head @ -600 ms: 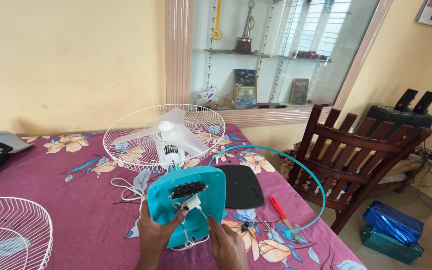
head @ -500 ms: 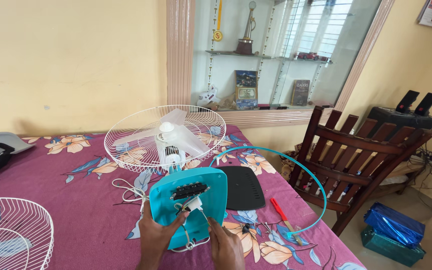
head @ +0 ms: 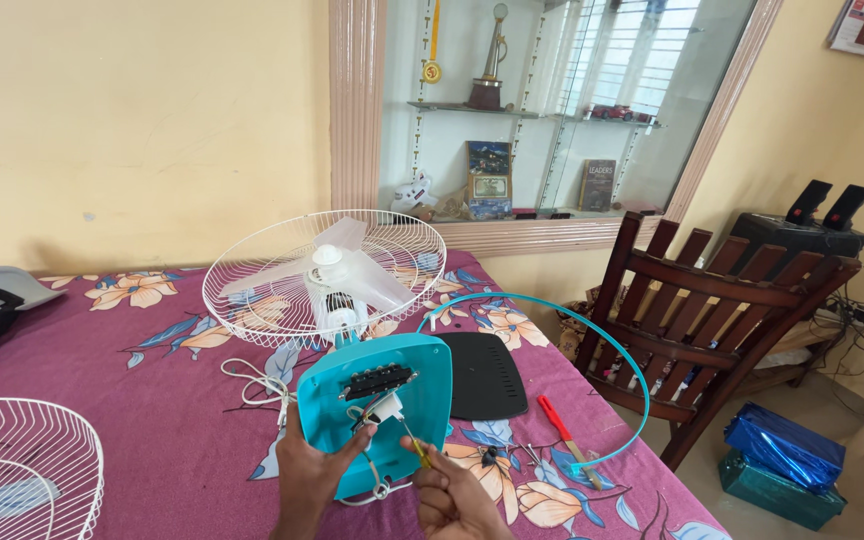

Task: The person reassembles a small electric fan by attaching a black rear cover to the teal fan body and securing it with screws. They align the cover, insert a screw, and tighten it with a yellow screwdriver.

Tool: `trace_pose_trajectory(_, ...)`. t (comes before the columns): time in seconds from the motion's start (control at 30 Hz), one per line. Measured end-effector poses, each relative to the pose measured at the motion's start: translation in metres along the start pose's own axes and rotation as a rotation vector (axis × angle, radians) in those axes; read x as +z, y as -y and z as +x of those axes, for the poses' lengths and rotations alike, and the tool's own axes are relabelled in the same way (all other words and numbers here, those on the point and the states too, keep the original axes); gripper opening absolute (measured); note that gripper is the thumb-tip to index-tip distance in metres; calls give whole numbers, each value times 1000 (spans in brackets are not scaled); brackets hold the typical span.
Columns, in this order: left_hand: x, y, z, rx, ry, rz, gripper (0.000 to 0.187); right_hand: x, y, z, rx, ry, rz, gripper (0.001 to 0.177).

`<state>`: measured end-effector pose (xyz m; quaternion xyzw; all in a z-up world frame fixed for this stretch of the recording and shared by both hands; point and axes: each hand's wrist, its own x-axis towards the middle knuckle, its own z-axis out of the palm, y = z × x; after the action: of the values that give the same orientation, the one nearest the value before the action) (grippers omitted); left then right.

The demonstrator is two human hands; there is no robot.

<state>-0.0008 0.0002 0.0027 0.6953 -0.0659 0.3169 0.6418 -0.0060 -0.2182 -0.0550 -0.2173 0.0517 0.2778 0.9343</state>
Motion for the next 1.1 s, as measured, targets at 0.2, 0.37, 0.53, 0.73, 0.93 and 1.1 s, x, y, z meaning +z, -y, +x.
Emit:
trace_pose_trajectory(0.2, 1, -1, -1, 13, 14, -69, 63, 0, -3, -3, 52, 1, 112, 40)
trace_pose_trajectory(0.37, 2, 2, -2, -54, 36, -49, 64, 14, 2, -15, -10, -217, -105, 35)
trace_pose_trajectory(0.53, 1, 7, -4, -56, 21, -44, 66, 21, 2, -24, -234, -317, -573, 27)
trace_pose_trajectory(0.73, 2, 6, -4, -80, 13, -37, 69, 30, -4, -34, -879, -423, -1692, 35)
trace_pose_trajectory(0.93, 0, 3, -5, -110, 22, -7, 74, 48, -4, -42, -1006, -435, -2145, 37)
trace_pose_trajectory(1.1, -1, 2, -4, -94, 24, 47, 74, 51, -5, -42, -1043, -392, -2133, 36)
